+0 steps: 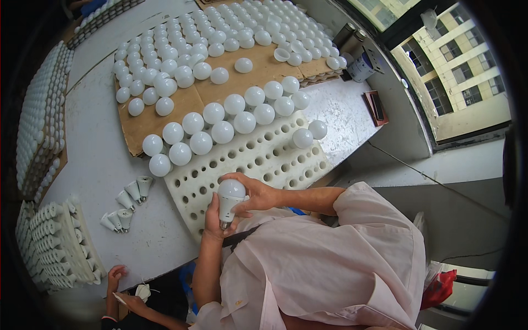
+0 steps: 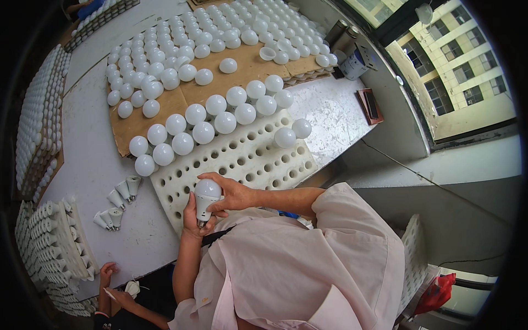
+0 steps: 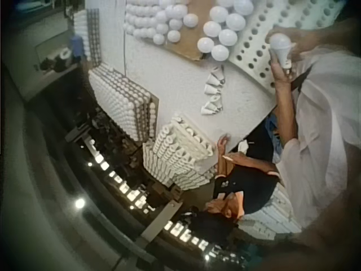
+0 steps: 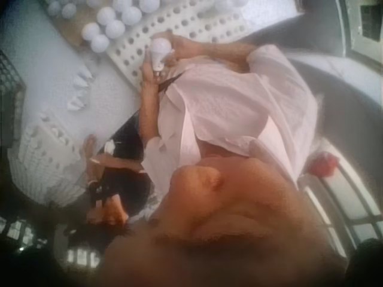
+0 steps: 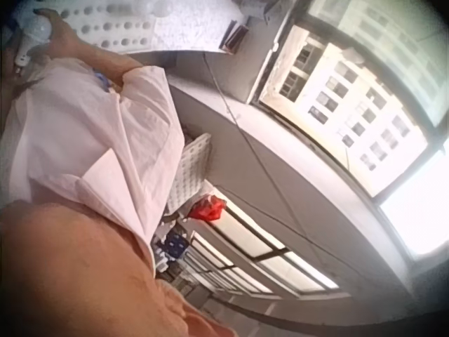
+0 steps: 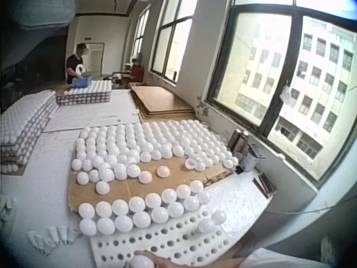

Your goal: The person assembles light bulbs by fitting plastic dome covers onto bulb bases and placing the assembled bulbs into the slots of a foam holder.

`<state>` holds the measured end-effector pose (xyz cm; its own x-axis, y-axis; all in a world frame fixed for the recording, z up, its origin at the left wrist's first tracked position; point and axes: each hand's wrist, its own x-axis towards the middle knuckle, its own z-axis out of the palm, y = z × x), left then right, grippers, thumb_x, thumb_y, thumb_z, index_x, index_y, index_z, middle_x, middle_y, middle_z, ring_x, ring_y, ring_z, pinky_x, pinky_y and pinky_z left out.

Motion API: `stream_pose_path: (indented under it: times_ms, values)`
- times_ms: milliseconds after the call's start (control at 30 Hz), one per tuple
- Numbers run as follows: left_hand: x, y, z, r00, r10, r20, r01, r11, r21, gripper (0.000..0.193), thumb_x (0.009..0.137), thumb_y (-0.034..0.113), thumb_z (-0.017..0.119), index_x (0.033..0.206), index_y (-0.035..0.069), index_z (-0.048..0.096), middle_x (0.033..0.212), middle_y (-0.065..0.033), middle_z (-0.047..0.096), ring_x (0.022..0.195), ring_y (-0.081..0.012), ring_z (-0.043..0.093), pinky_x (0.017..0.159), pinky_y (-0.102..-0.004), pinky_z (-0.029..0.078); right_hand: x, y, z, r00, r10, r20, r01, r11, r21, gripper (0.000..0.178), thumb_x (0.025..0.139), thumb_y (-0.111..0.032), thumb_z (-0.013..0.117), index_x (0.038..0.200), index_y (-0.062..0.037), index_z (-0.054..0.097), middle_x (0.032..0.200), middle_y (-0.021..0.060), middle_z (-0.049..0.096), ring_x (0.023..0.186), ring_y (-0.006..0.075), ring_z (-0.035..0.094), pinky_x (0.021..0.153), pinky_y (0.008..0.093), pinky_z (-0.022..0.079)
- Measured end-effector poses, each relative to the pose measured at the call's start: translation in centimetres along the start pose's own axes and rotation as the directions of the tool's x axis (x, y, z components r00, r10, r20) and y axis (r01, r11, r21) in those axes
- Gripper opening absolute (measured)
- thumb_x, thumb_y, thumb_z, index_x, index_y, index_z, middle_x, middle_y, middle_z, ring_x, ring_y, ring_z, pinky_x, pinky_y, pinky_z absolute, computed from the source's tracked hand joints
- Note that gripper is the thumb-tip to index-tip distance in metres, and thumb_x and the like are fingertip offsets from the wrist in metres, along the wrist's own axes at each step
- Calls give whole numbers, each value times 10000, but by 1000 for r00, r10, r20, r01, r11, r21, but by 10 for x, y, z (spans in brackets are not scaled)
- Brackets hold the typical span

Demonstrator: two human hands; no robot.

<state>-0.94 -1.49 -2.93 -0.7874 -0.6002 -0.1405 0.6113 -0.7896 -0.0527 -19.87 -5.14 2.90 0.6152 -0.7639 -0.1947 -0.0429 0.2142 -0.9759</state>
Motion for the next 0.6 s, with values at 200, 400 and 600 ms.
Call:
stream_pose_path:
  times_ms: [200,400,600]
  values:
    - [3,2,-4,914,118,-387,16,946,325,697,949,598,350,1190,-41,485,815,-235,651,413,-211,592,256,-216,373,3,9,4,980,67,-186,-126,936,-329,852,672,-251,839,1331,-37,343,1022,122,604,996,257,603,851,362,496]
    - [-6,14,7,850,231,-474,198,693,693,483,966,416,465,980,-53,580,694,-133,624,407,-164,576,260,-209,359,5,14,0,985,-126,-121,30,803,-596,828,627,-265,847,1275,-14,397,1055,161,578,972,313,607,828,383,512]
    - [-11,24,23,910,-65,-410,270,842,467,448,924,369,545,957,-73,602,637,-114,622,399,-130,559,316,-204,408,10,-9,-5,897,-346,275,442,700,-561,803,574,-277,846,1242,-10,488,1052,159,563,933,321,594,778,403,513]
